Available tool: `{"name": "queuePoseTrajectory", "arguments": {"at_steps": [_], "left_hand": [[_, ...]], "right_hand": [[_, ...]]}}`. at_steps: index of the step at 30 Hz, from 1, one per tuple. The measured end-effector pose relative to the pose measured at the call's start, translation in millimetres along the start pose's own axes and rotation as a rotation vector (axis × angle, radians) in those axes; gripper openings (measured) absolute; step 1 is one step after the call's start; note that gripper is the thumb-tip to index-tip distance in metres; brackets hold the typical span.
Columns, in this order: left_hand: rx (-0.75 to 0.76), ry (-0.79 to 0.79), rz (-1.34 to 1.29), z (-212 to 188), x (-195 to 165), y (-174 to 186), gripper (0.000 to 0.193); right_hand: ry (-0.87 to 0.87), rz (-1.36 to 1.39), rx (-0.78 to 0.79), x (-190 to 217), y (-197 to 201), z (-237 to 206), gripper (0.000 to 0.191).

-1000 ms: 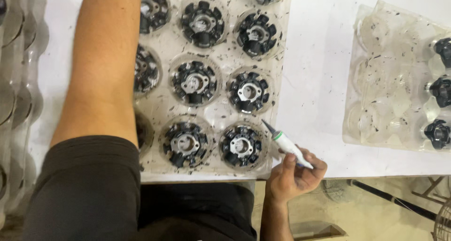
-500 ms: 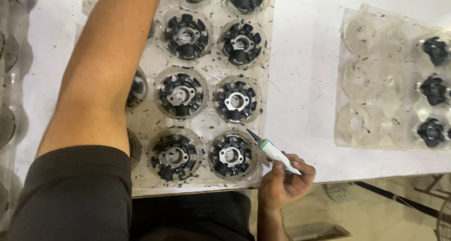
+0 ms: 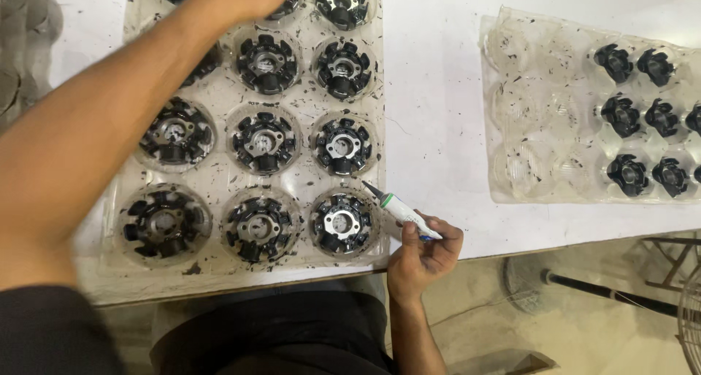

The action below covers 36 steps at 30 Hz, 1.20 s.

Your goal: The person holds a tube of adhesive and applies it to small black rotor-like components, working one component at a time. They pick each component from a plastic tray, dispense adhesive onto it, and place it back into the tray, repeating across many components and repositioning trays on the workbench.

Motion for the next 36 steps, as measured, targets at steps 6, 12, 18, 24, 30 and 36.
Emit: {"name": "queuePoseTrajectory", "arguments": {"at_steps": [6,12,18,24,30,36], "left_hand": [[0.187,-0.118,0.004,-159,-13,4,0.039],[0.090,-0.326,-0.988,-300,-15,10,0.061],[0.015,-0.177,-1.779,-360,18,-12,0.068],[-0.126,-0.426,-1.621,-384,24,-24,0.066],[-0.216,-0.508,-1.340,-400,19,-27,0.042],[-0.272,-0.573,-1.055,-413,17,-18,0.040]], "right_hand": [[0.028,0.069,-0.016,6,0,-3,0.030],[-0.007,0.246,0.050,38,-16,-7,0.032],[-0.077,0.413,0.228,86,-33,-44,0.038],[0.125,0.253,0.357,114,-48,-79,0.039],[0.245,0.146,0.404,137,-55,-103,0.040],[0.324,-0.006,0.365,144,-57,-115,0.046]]}}
Point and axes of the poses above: each hand's wrist, its own z-axis towards the middle knuckle, its own y-axis out of the back of the hand, x = y × z, the point moved 5 cm from there along z, towards the middle knuckle, and after that the axes turned 3 degrees about z, right-handed, at the moved point
